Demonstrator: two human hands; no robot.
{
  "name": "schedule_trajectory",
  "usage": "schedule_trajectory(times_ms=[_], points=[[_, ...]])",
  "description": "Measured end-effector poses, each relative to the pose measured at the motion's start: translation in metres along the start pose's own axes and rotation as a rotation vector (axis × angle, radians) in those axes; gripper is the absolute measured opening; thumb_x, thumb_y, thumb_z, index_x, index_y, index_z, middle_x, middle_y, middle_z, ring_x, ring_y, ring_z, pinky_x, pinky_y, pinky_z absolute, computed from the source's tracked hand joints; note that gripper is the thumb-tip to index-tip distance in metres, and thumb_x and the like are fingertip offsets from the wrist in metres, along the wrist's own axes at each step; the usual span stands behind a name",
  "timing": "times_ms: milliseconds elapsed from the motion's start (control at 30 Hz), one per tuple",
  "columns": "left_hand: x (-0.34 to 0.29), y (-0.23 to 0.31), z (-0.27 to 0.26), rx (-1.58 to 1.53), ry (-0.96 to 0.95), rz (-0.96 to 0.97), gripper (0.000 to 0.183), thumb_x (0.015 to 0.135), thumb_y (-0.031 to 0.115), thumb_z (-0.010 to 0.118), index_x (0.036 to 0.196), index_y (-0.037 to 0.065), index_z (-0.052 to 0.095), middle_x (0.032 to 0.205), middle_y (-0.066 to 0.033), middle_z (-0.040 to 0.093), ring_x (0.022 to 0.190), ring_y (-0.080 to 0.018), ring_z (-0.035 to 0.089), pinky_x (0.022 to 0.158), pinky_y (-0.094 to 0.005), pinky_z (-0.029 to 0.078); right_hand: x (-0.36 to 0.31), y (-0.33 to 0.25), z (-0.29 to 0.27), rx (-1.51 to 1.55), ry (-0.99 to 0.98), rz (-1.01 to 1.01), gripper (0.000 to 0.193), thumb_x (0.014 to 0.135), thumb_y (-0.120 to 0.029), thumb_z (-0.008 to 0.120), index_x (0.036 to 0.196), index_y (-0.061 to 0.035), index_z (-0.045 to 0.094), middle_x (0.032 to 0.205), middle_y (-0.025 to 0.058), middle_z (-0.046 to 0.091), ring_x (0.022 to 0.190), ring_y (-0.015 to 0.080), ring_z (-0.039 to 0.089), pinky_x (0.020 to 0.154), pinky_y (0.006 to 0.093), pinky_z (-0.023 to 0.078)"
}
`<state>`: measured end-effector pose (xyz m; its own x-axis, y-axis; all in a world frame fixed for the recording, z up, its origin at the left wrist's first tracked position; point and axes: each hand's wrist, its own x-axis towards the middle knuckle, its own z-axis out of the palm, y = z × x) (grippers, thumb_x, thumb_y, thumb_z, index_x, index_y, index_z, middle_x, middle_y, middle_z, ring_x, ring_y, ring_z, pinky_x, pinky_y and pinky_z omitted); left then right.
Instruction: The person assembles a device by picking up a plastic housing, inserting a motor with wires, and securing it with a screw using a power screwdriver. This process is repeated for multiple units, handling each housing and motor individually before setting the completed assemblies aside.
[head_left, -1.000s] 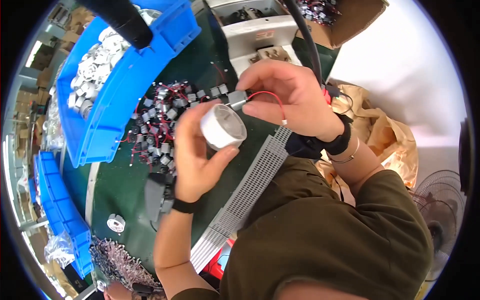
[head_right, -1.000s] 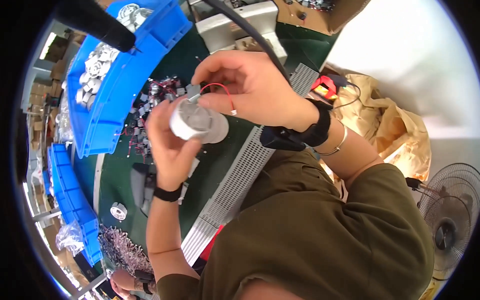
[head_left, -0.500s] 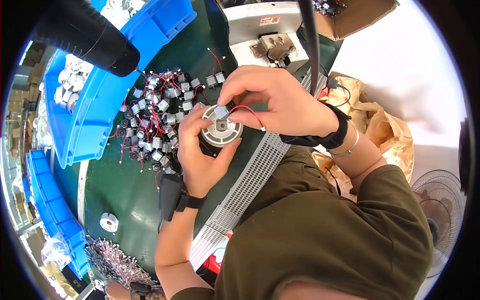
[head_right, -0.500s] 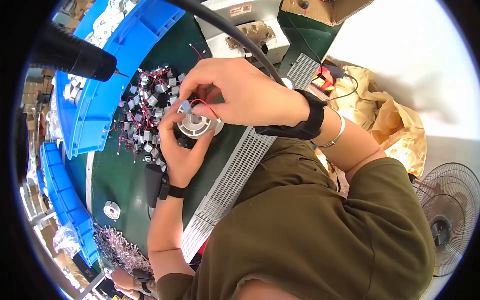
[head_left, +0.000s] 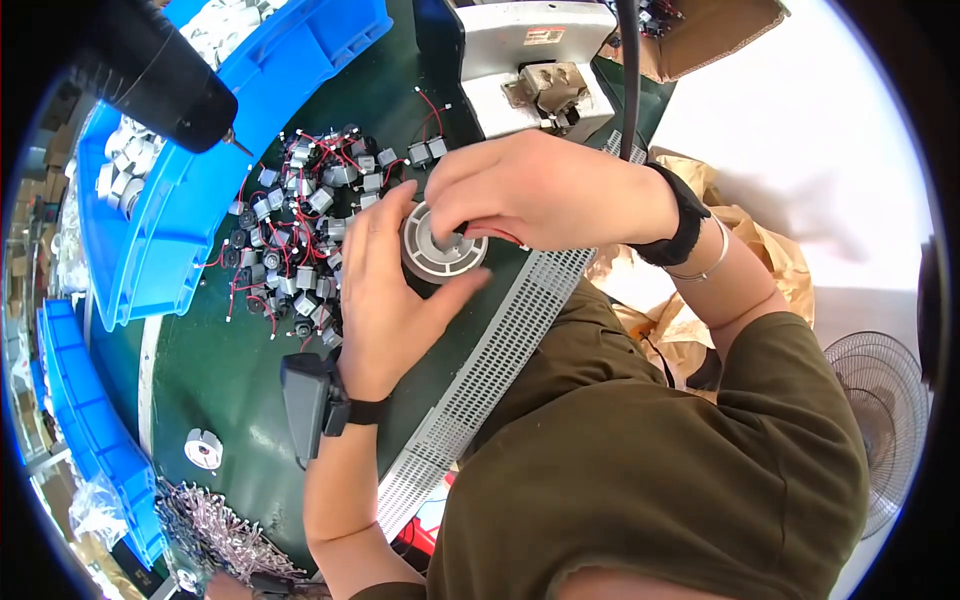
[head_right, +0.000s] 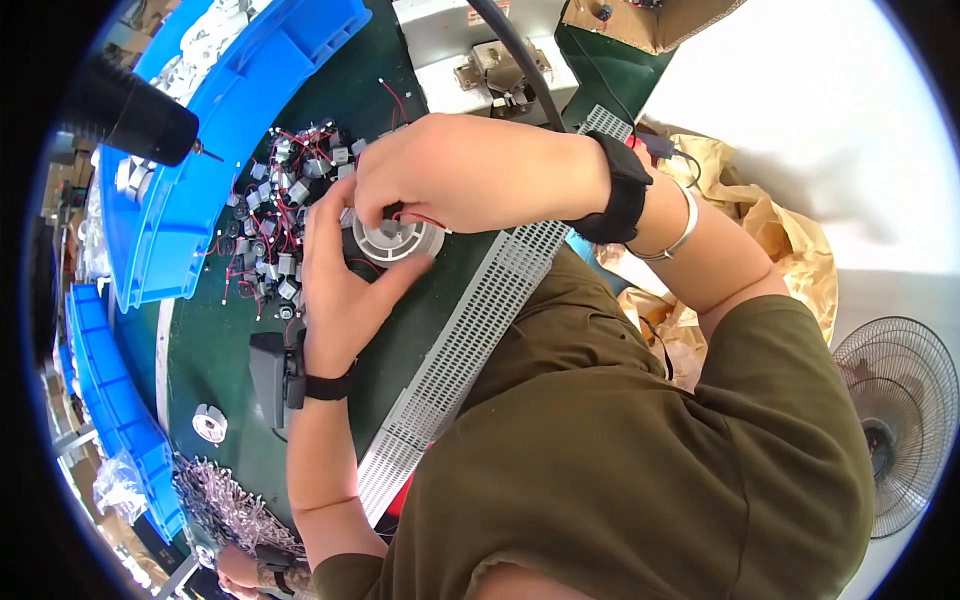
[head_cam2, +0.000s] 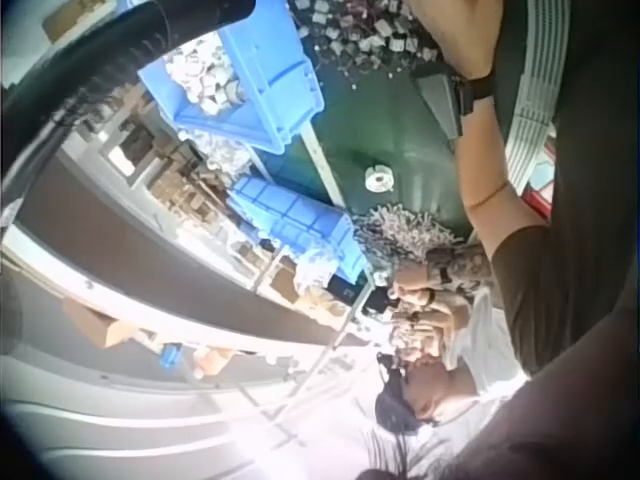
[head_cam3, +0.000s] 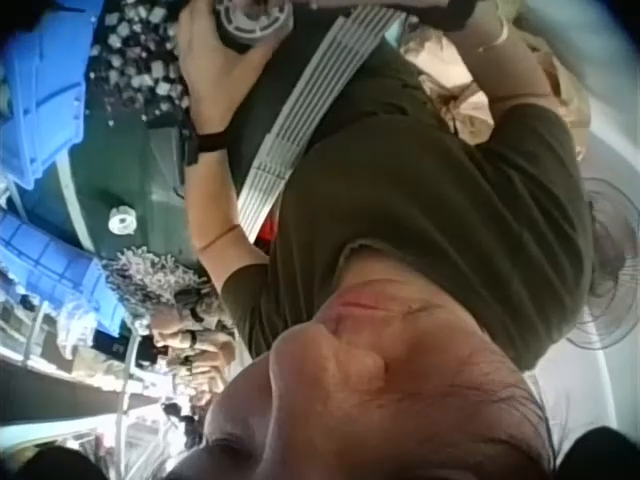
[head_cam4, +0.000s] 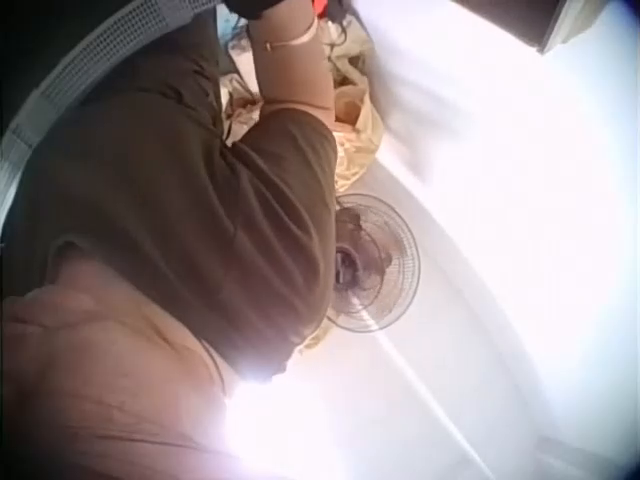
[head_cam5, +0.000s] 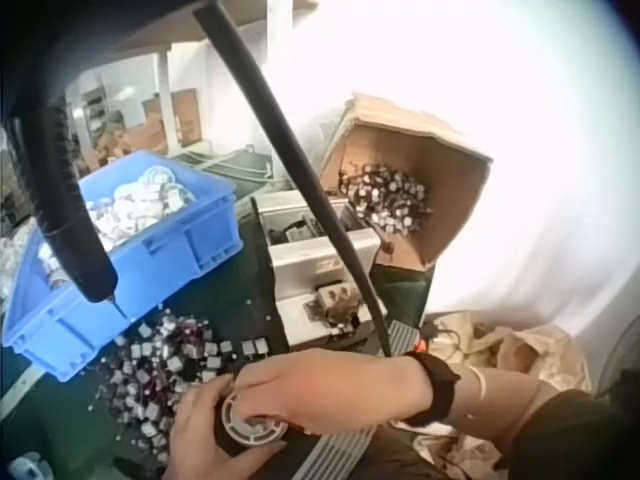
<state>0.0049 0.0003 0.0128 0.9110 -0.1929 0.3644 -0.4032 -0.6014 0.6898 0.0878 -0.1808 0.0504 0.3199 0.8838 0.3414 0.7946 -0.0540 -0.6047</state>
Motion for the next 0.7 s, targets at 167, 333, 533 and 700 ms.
schedule_trajectory(times_ms=[167,333,533,700], points=[[-0.003,-0.015,-0.001,-0.118,-0.013,-0.014,0.064,0.06,0.01,0.08,0.117,0.005,0.051,0.11,-0.014,0.057,0.099,-0.0308,0.057,0.082,-0.037,0.048,0.011,-0.01,-0.005,-0.186,-0.143,-0.082,0.019,0.069,0.0,0.061,0.084,-0.006,0.052,0.09,0.0056,0.055,0.081,0.0261,0.055,0.066,0.0349,0.047],[-0.005,-0.015,0.0,-0.115,-0.014,0.015,0.061,0.061,0.011,0.08,0.115,0.005,0.053,0.108,-0.014,0.058,0.099,-0.0309,0.057,0.084,-0.0367,0.047,0.009,-0.014,-0.007,-0.52,-0.231,-0.183,0.015,0.068,-0.007,0.06,0.078,-0.0064,0.048,0.085,0.0036,0.055,0.081,0.0212,0.056,0.066,0.0319,0.048],[-0.007,-0.023,0.005,-0.12,0.04,0.09,0.059,0.062,0.011,0.079,0.114,0.005,0.053,0.109,-0.0138,0.059,0.099,-0.0305,0.057,0.085,-0.0365,0.047,0.013,-0.01,-0.006,-0.584,-0.198,-0.43,0.016,0.067,-0.009,0.06,0.076,-0.0044,0.048,0.079,0.0044,0.052,0.081,0.018,0.056,0.065,0.0288,0.048],[-0.005,-0.023,0.0,-0.104,0.028,0.108,0.062,0.061,0.013,0.08,0.115,0.003,0.052,0.11,-0.0152,0.058,0.1,-0.0321,0.057,0.085,-0.038,0.046,0.03,-0.014,-0.017,-0.512,-0.523,-0.245,0.018,0.069,-0.007,0.061,0.083,-0.0025,0.052,0.085,0.0067,0.055,0.081,0.0233,0.057,0.067,0.0305,0.049]])
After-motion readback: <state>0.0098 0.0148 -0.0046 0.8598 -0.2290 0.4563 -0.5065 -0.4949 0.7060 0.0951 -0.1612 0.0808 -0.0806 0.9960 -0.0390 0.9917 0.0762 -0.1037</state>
